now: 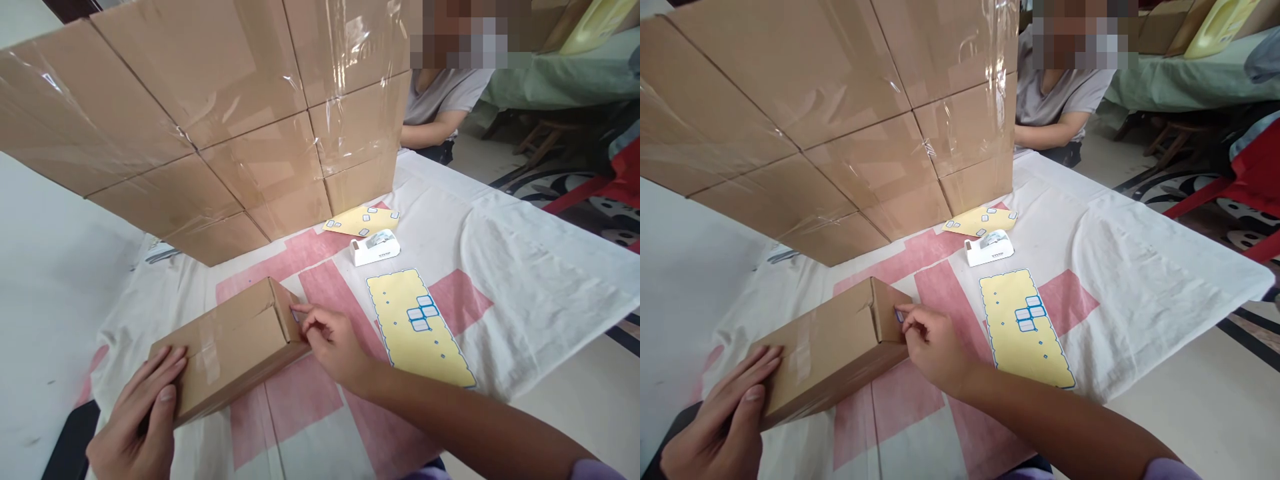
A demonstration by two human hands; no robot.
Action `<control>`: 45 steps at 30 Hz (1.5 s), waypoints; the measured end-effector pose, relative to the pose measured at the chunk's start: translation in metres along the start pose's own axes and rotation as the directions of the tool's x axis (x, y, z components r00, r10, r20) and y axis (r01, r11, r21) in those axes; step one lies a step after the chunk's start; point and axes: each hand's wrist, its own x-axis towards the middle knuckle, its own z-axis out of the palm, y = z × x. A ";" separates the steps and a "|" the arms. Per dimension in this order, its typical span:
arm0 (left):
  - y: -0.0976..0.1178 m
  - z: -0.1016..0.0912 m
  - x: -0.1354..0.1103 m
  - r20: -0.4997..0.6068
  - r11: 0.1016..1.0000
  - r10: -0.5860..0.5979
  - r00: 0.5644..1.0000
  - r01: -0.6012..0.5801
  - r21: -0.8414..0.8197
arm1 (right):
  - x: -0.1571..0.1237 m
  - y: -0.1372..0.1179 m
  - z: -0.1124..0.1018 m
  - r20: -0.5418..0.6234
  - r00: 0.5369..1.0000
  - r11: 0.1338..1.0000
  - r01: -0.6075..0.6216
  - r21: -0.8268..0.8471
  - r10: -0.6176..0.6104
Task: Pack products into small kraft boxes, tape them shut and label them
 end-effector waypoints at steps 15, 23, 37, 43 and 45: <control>-0.025 -0.008 -0.005 0.024 0.997 0.035 0.999 -0.034 -0.073 | -0.007 -0.004 0.005 -0.075 0.997 1.000 -0.024 0.000 0.024; -0.027 -0.008 -0.004 0.041 0.998 0.030 0.999 -0.028 -0.057 | -0.006 0.003 0.003 -0.103 0.993 0.998 -0.053 -0.023 0.050; -0.049 -0.015 -0.003 0.121 0.985 -0.080 0.989 0.097 -0.140 | 0.007 -0.008 -0.019 0.380 0.911 0.946 0.253 -0.204 -0.161; -0.075 -0.018 -0.001 0.191 0.984 0.041 0.981 -0.007 -0.176 | 0.024 -0.001 -0.017 0.590 0.805 0.927 0.173 -0.333 0.062; -0.078 -0.016 -0.001 0.192 0.984 0.023 0.981 0.011 -0.178 | 0.027 0.009 -0.009 0.565 0.824 0.936 0.158 -0.314 0.050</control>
